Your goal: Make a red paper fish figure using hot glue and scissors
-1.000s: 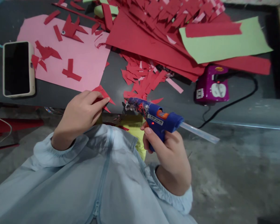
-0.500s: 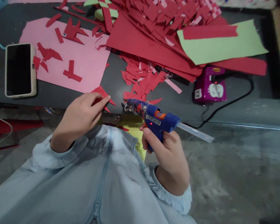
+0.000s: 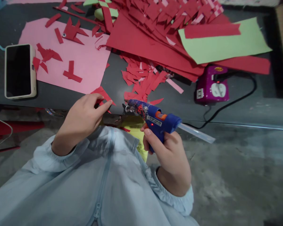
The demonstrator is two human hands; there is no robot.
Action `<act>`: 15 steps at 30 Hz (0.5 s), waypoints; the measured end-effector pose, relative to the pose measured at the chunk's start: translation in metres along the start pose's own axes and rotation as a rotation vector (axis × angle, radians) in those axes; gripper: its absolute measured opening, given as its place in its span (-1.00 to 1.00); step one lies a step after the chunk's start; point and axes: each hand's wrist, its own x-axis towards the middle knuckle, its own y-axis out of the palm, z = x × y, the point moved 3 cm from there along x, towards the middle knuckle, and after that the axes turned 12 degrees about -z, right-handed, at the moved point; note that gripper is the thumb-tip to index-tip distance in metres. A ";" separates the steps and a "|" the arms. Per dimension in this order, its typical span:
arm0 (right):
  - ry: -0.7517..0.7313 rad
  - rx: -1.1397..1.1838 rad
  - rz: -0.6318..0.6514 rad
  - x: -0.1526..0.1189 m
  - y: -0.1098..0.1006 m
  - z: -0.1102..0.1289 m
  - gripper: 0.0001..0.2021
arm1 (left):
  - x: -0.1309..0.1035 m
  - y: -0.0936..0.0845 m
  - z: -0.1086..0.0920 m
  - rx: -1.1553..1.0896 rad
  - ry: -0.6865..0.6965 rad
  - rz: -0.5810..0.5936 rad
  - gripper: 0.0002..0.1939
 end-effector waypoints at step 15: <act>0.006 -0.006 0.003 -0.003 -0.003 -0.001 -0.75 | 0.000 0.001 0.000 0.024 -0.032 -0.019 -0.68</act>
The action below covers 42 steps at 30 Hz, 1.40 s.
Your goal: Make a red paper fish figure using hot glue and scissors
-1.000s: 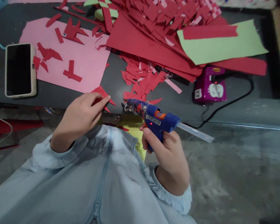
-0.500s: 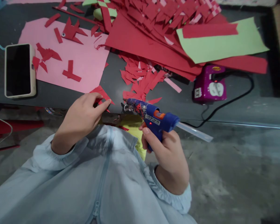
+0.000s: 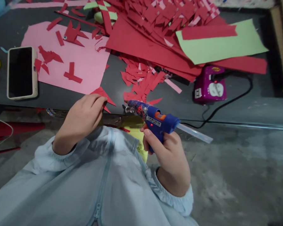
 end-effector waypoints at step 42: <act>-0.042 0.100 -0.074 -0.002 -0.003 -0.006 -0.76 | 0.037 -0.005 0.045 -0.150 0.080 0.059 -0.56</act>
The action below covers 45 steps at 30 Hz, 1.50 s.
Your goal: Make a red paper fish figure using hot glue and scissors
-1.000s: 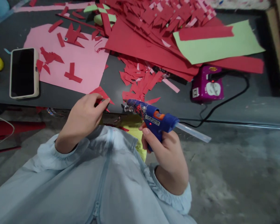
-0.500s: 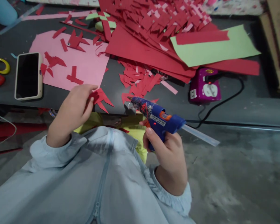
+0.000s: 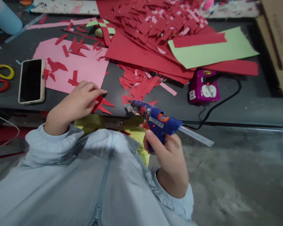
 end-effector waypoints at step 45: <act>0.079 -0.145 0.209 0.001 0.027 0.001 -0.66 | -0.047 0.013 -0.025 -0.057 -0.031 -0.283 -0.67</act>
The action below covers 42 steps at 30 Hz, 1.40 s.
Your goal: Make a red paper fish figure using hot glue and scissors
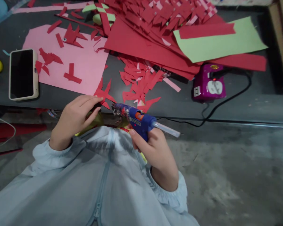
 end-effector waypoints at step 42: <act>-0.039 -0.394 0.122 0.011 0.020 0.024 -0.44 | -0.002 0.001 0.000 0.031 -0.019 0.023 -0.65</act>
